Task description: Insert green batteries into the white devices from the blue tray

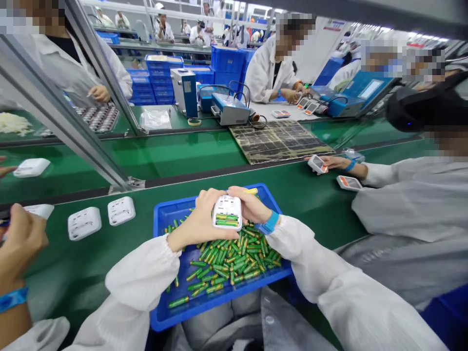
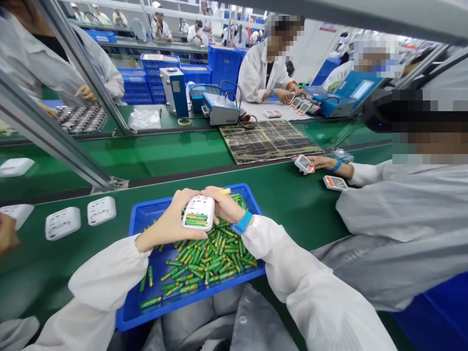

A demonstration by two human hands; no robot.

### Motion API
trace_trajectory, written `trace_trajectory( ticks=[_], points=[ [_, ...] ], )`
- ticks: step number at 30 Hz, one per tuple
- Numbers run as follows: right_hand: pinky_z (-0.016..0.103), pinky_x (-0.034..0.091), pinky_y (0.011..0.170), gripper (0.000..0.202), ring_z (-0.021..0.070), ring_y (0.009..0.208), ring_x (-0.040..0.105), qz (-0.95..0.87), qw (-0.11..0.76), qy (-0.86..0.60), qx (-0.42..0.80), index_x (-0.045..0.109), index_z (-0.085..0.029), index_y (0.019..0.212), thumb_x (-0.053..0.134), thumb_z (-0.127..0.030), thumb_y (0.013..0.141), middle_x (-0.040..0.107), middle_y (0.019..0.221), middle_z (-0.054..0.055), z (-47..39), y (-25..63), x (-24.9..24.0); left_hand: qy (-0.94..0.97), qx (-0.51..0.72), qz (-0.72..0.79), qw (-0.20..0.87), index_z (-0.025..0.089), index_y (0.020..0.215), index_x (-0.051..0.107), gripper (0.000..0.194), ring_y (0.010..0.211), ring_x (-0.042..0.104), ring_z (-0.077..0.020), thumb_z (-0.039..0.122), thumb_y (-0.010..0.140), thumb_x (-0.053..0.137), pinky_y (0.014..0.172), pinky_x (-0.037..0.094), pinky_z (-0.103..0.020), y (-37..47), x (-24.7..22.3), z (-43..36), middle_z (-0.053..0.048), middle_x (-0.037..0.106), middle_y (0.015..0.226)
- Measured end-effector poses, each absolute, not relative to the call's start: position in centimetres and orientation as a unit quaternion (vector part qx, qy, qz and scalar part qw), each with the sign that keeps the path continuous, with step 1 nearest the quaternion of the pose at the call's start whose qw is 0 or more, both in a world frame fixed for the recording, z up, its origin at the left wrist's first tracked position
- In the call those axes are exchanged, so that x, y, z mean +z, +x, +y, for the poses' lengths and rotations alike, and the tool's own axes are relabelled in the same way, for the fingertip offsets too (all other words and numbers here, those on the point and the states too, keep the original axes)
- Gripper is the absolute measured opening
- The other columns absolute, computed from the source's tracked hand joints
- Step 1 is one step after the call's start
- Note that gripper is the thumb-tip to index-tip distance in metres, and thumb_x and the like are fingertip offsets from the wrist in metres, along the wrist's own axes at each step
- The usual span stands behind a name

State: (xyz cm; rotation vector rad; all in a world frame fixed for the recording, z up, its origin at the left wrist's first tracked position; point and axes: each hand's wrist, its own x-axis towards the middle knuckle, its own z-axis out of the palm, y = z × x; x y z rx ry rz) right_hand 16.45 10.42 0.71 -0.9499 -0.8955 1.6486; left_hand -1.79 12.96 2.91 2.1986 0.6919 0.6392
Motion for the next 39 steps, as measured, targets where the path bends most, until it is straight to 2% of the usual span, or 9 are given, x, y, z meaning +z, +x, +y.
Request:
trace_trajectory(
  ticks=[6, 9, 12, 15, 18, 21, 29, 34, 39],
  points=[
    [0.023, 0.045, 0.048, 0.039, 0.0105, 0.049, 0.054, -0.339, 0.595, -0.534, 0.496, 0.058, -0.023, 0.082, 0.063, -0.061, 0.080, 0.063, 0.063, -0.003, 10.6, 16.4, 0.8, 0.895, 0.246, 0.319, 0.193, 0.020, 0.115, 0.048, 0.071, 0.107, 0.046, -0.0299, 0.049, 0.059, 0.080, 0.089, 0.034, -0.044, -1.7, 2.0, 13.6, -0.009, 0.053, 0.113],
    [0.024, 0.044, 0.053, 0.031, 0.0100, 0.054, 0.053, -0.371, 0.666, -0.528, 0.374, 0.064, -0.022, 0.076, 0.064, -0.053, 0.082, 0.064, 0.066, -0.002, 10.1, 16.9, 1.9, 0.901, 0.238, 0.327, 0.153, 0.020, 0.115, 0.046, 0.068, 0.112, 0.048, -0.0316, 0.047, 0.061, 0.076, 0.093, 0.030, -0.046, -1.8, 1.8, 13.9, -0.011, 0.057, 0.115],
    [0.024, 0.036, 0.045, 0.024, 0.0097, 0.046, 0.046, -0.409, 0.636, -0.494, 0.428, 0.062, -0.021, 0.065, 0.071, -0.040, 0.077, 0.057, 0.052, -0.003, 9.1, 16.7, 2.4, 0.904, 0.230, 0.329, 0.145, 0.021, 0.113, 0.046, 0.063, 0.112, 0.052, -0.0313, 0.047, 0.063, 0.074, 0.094, 0.028, -0.046, -1.8, 1.8, 13.9, -0.010, 0.060, 0.115],
    [0.025, 0.037, 0.044, 0.019, 0.0091, 0.035, 0.041, -0.430, 0.585, -0.466, 0.506, 0.060, -0.023, 0.074, 0.076, -0.032, 0.073, 0.054, 0.042, -0.008, 8.1, 15.9, 2.0, 0.907, 0.220, 0.336, 0.126, 0.020, 0.112, 0.048, 0.062, 0.111, 0.053, -0.0322, 0.047, 0.062, 0.072, 0.094, 0.027, -0.047, -1.7, 1.8, 13.9, -0.011, 0.062, 0.113],
    [0.035, 0.054, 0.075, 0.027, 0.0070, 0.033, 0.040, -0.450, 0.591, -0.436, 0.508, 0.051, -0.024, 0.071, 0.078, -0.021, 0.071, 0.051, 0.039, -0.013, 7.6, 15.2, 1.5, 0.910, 0.216, 0.338, 0.103, 0.019, 0.112, 0.049, 0.061, 0.111, 0.053, -0.0332, 0.047, 0.062, 0.071, 0.093, 0.027, -0.049, -1.7, 1.7, 13.9, -0.013, 0.062, 0.112],
    [0.043, 0.048, 0.099, 0.029, 0.0060, 0.032, 0.040, -0.471, 0.587, -0.431, 0.498, 0.046, -0.024, 0.065, 0.073, -0.015, 0.073, 0.049, 0.038, -0.014, 7.7, 14.9, 1.4, 0.912, 0.215, 0.337, 0.087, 0.018, 0.111, 0.050, 0.060, 0.109, 0.054, -0.0328, 0.046, 0.062, 0.070, 0.093, 0.027, -0.049, -1.7, 1.6, 13.9, -0.013, 0.062, 0.112],
    [0.041, 0.049, 0.082, 0.029, 0.0156, 0.054, 0.048, -0.581, 0.529, -0.531, 0.316, 0.039, -0.025, 0.057, 0.063, -0.016, 0.070, 0.046, 0.048, -0.007, 7.0, 13.9, 2.2, 0.923, 0.177, 0.341, 0.011, 0.018, 0.104, 0.055, 0.043, 0.102, 0.052, -0.0344, 0.041, 0.069, 0.064, 0.093, 0.024, -0.055, -1.8, 1.7, 13.6, -0.015, 0.062, 0.104],
    [0.040, 0.045, 0.085, 0.026, 0.0163, 0.056, 0.037, -0.680, 0.473, -0.538, 0.159, 0.034, -0.025, 0.058, 0.055, -0.012, 0.066, 0.039, 0.051, -0.005, 6.7, 14.1, 2.1, 0.922, 0.162, 0.352, -0.014, 0.017, 0.102, 0.056, 0.037, 0.099, 0.051, -0.0341, 0.033, 0.069, 0.061, 0.093, 0.024, -0.057, -2.0, 1.7, 13.6, -0.015, 0.060, 0.103],
    [0.037, 0.046, 0.076, 0.024, 0.0137, 0.050, 0.034, -0.555, 0.529, -0.596, 0.238, 0.035, -0.025, 0.052, 0.056, -0.014, 0.061, 0.037, 0.047, -0.007, 8.3, 16.0, 1.6, 0.908, 0.186, 0.373, 0.039, 0.019, 0.104, 0.051, 0.052, 0.101, 0.051, -0.0329, 0.048, 0.064, 0.067, 0.091, 0.028, -0.051, -2.2, 1.9, 14.0, -0.012, 0.060, 0.103]
  ],
)
